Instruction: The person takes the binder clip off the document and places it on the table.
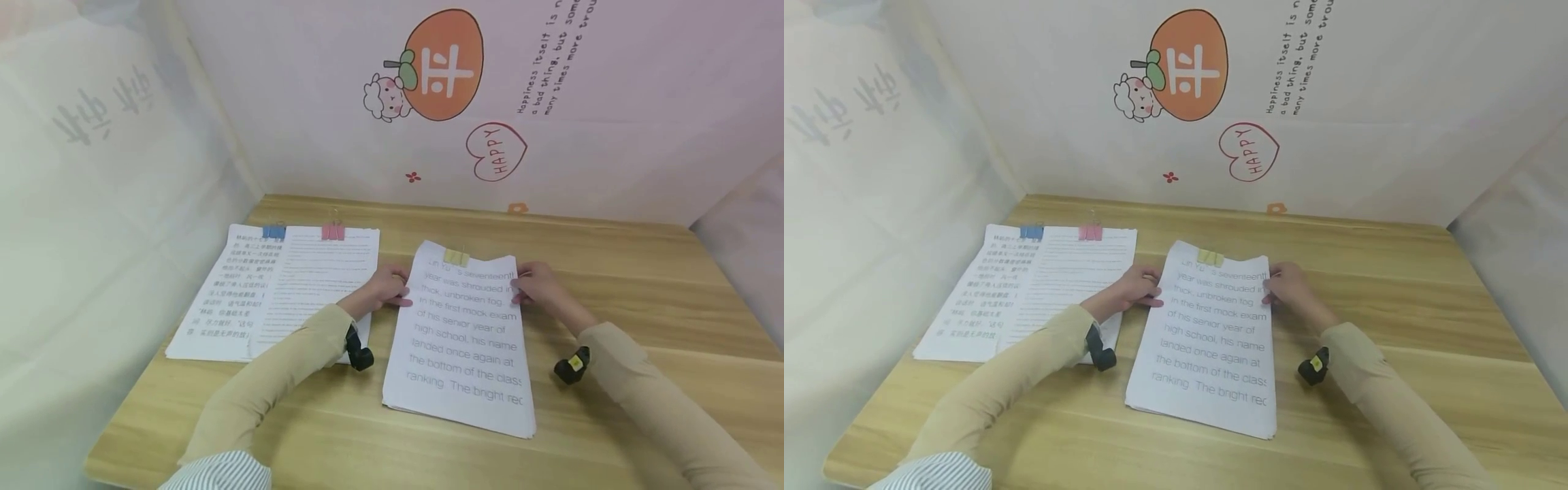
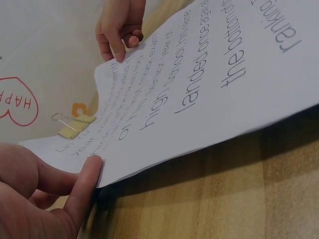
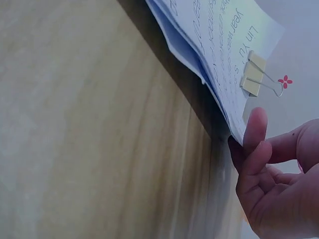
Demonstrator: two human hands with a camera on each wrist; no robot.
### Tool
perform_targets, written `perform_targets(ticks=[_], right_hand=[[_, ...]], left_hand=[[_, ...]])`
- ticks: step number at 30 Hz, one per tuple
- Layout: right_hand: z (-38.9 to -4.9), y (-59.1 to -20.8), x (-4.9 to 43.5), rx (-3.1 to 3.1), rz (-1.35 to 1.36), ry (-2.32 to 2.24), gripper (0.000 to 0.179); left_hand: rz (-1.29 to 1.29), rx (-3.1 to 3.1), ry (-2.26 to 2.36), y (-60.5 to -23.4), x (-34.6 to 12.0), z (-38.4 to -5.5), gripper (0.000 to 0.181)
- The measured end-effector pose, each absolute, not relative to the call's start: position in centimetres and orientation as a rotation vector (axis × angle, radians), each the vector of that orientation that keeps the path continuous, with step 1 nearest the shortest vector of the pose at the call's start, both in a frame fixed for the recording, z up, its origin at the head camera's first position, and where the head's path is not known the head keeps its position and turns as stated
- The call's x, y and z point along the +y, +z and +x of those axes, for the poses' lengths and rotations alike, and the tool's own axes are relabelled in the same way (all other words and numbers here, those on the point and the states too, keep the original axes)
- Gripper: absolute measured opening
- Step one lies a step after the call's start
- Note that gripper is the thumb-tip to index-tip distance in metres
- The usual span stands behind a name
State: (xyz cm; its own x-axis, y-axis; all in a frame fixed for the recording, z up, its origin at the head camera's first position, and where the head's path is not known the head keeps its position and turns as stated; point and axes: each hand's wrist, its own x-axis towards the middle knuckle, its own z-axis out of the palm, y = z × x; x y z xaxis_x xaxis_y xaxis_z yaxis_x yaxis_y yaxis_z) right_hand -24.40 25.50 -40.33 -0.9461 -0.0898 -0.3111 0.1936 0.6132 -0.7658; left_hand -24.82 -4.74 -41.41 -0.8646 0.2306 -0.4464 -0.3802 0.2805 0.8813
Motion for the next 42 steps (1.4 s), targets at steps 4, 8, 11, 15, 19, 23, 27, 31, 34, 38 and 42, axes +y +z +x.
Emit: perform_targets(ticks=[4,8,11,15,19,23,27,31,34,38,42], right_hand=[[-24.2,-40.5,25.8,2.543,0.085,-1.27,0.035],[-24.0,-40.7,26.1,2.542,0.093,-1.287,0.031],[-24.0,-40.9,26.3,2.537,0.112,-1.313,0.031],[-24.0,-41.2,26.7,2.532,0.134,-1.366,0.034],[-23.8,-41.3,27.2,2.544,0.136,-1.396,0.035],[-23.6,-41.6,27.7,2.556,0.134,-1.408,0.033],[-23.4,-41.9,27.8,2.529,0.137,-1.457,0.032],[-23.1,-41.9,27.8,2.521,0.154,-1.484,0.032],[-23.0,-41.9,27.7,2.534,0.154,-1.477,0.031],[-22.8,-41.9,27.6,2.535,0.149,-1.465,0.03],[-22.5,-41.7,27.6,2.539,0.153,-1.456,0.032]], left_hand=[[-0.138,2.047,1.609,-41.5,-4.6,-24.8,0.035],[-0.142,2.027,1.602,-41.5,-4.5,-24.8,0.037],[-0.136,2.027,1.591,-41.5,-4.6,-24.8,0.035],[-0.124,2.048,1.576,-41.3,-4.5,-24.9,0.032],[-0.119,2.06,1.596,-41.2,-4.4,-25.6,0.032],[-0.114,2.078,1.613,-40.7,-3.8,-26.7,0.035],[-0.099,2.146,1.574,-40.1,-3.0,-27.8,0.042],[-0.072,2.22,1.532,-39.4,-1.8,-28.9,0.041],[-0.037,2.26,1.499,-38.9,-0.8,-29.5,0.038],[0.023,2.313,1.411,-38.2,0.3,-30.4,0.038],[0.071,2.37,1.307,-37.9,1.5,-31.2,0.04]])
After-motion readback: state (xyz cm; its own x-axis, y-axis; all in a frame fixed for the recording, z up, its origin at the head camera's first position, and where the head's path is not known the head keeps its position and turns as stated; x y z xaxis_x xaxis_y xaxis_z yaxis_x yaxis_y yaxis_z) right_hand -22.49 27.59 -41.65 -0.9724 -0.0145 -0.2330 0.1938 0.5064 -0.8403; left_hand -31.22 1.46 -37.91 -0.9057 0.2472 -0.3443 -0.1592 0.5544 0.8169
